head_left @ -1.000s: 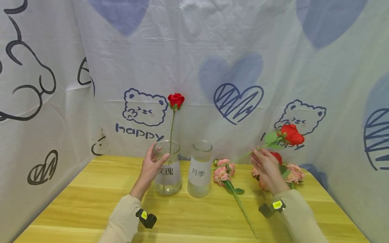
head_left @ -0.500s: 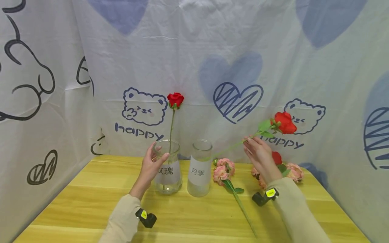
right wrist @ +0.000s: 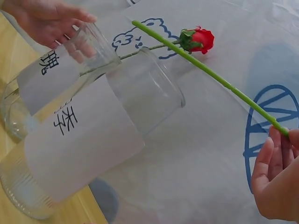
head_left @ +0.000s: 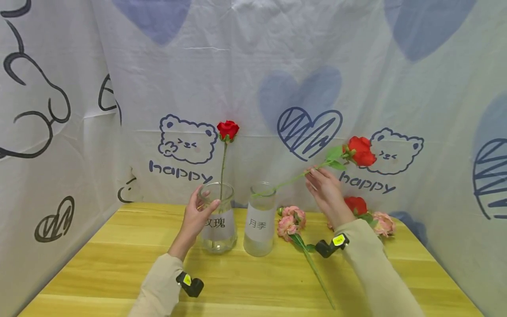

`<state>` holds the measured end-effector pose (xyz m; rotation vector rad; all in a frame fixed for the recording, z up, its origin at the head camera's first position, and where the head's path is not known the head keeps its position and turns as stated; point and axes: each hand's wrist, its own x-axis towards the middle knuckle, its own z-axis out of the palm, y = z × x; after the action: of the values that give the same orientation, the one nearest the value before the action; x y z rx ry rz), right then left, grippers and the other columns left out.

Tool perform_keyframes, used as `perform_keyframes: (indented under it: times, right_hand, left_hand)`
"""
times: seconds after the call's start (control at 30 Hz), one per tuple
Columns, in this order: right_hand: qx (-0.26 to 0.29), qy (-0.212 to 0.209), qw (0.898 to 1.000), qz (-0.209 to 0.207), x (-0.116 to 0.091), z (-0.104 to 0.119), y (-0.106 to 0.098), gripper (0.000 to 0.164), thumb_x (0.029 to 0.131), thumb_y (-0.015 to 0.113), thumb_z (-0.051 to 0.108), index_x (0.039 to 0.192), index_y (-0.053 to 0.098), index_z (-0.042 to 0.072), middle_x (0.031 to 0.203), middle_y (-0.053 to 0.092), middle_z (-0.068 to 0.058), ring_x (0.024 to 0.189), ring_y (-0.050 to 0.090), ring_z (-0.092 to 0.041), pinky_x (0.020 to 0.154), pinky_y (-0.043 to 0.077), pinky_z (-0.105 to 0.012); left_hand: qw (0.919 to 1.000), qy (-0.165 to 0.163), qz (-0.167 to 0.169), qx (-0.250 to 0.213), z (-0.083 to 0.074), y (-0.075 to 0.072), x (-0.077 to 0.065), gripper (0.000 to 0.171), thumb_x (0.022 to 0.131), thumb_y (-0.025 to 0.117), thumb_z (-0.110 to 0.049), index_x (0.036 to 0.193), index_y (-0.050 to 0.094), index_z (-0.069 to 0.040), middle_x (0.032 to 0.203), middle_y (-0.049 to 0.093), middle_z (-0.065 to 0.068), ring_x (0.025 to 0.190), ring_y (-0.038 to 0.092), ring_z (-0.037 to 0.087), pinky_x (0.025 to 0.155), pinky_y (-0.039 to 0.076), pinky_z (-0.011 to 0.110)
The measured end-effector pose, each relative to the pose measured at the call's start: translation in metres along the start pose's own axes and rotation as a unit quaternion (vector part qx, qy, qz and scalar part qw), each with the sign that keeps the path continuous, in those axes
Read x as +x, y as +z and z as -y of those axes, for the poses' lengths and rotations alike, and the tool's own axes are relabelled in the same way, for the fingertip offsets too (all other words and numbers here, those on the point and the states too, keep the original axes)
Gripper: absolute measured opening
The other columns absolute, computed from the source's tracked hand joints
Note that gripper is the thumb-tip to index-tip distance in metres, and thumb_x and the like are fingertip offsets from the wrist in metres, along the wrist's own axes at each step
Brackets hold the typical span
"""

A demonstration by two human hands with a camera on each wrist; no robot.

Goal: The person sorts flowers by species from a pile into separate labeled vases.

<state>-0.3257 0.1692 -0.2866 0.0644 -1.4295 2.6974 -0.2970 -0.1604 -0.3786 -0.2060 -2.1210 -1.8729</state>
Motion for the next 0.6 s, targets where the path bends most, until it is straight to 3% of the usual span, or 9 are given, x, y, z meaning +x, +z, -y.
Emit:
perform_keyframes:
  times: [0.6]
  right_hand:
    - [-0.02, -0.013, 1.0, -0.021, 0.014, -0.025, 0.045, 0.007, 0.098, 0.051, 0.001, 0.096, 0.051, 0.008, 0.079, 0.068, 0.006, 0.076, 0.065, -0.007, 0.07, 0.05, -0.019]
  left_hand:
    - [0.9999, -0.003, -0.003, -0.009, 0.001, -0.001, 0.001, 0.079, 0.092, 0.067, -0.024, 0.153, 0.02, -0.005, 0.149, 0.038, 0.018, 0.139, 0.029, 0.034, 0.115, 0.022, 0.044]
